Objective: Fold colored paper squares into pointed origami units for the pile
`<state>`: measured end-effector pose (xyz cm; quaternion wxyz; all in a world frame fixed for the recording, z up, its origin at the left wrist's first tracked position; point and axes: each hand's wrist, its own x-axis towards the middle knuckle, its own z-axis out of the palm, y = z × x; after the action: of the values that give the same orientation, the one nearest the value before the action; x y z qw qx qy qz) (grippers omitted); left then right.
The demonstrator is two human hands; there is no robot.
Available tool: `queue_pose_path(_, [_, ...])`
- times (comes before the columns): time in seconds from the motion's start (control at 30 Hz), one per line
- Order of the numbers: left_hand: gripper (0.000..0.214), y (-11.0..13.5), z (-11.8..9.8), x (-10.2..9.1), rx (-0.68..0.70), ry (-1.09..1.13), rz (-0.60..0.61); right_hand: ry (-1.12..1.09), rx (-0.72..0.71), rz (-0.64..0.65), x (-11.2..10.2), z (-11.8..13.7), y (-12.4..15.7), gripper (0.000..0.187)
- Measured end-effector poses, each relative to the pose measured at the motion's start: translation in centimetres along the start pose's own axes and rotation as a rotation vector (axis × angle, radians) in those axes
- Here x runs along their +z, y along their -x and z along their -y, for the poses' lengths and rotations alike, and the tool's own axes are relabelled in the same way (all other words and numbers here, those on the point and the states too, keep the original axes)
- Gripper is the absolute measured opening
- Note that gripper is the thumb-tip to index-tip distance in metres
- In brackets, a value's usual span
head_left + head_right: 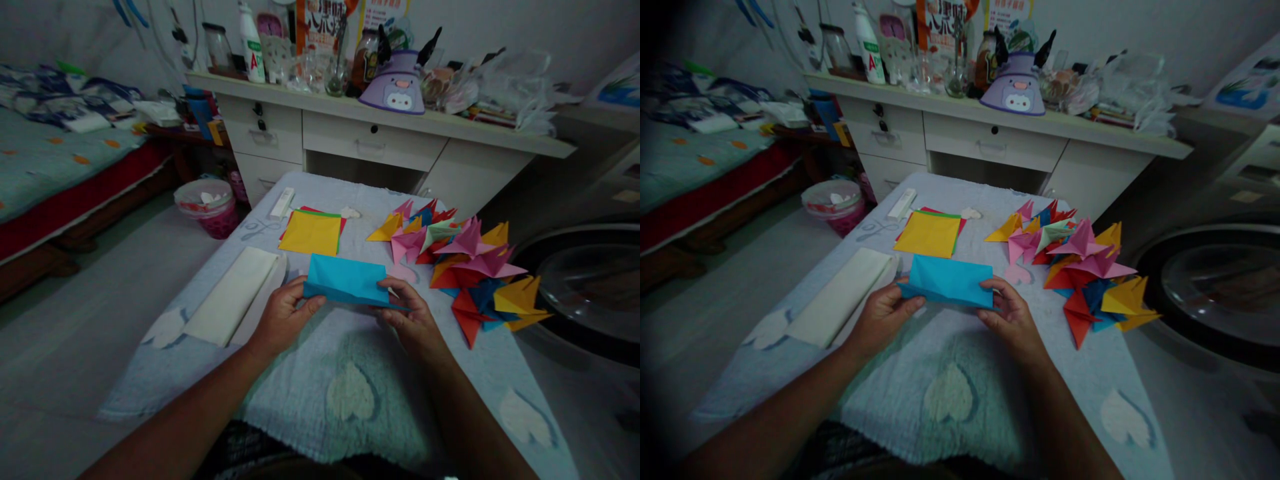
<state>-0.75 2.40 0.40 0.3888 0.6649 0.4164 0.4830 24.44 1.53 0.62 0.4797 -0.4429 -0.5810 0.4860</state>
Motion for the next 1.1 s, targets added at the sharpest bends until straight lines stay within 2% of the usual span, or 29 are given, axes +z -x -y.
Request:
queue_pose_path(0.13, [0.013,0.0,-0.5,0.1,0.021,-0.041,0.047,-0.095,-0.046,-0.049,0.0,-0.9,-0.2,0.021])
queue_pose_path(0.27, [0.024,0.1,-0.6,-0.1,0.003,-0.017,-0.014,-0.215,0.048,-0.055,0.2,-1.1,-0.3,0.011])
queue_pose_path(0.33, [0.029,0.1,-0.5,-0.1,-0.022,0.077,-0.059,-0.234,0.070,-0.067,0.3,-1.0,-0.3,0.011])
queue_pose_path(0.43, [0.021,0.1,-0.1,-0.1,-0.103,0.221,-0.086,-0.203,0.060,-0.068,0.4,-0.6,-0.3,0.010])
queue_pose_path(0.53, [0.017,0.1,0.2,0.0,-0.180,0.261,-0.104,-0.199,0.064,-0.081,0.7,-0.3,-0.2,0.013])
queue_pose_path(0.77, [0.011,0.1,0.2,0.2,-0.168,0.271,-0.132,-0.338,0.017,-0.170,1.3,0.0,-0.2,0.023])
queue_pose_path(0.97, [0.009,0.1,0.0,0.2,-0.148,0.248,-0.127,-0.417,0.117,-0.144,1.7,0.6,-0.4,0.050])
queue_pose_path(1.03, [0.009,0.1,0.0,0.2,-0.148,0.237,-0.123,-0.390,0.144,-0.139,1.6,0.5,-0.4,0.045])
queue_pose_path(1.1, [0.008,0.1,0.0,0.1,-0.154,0.226,-0.125,-0.336,0.161,-0.125,1.5,0.4,-0.4,0.030])
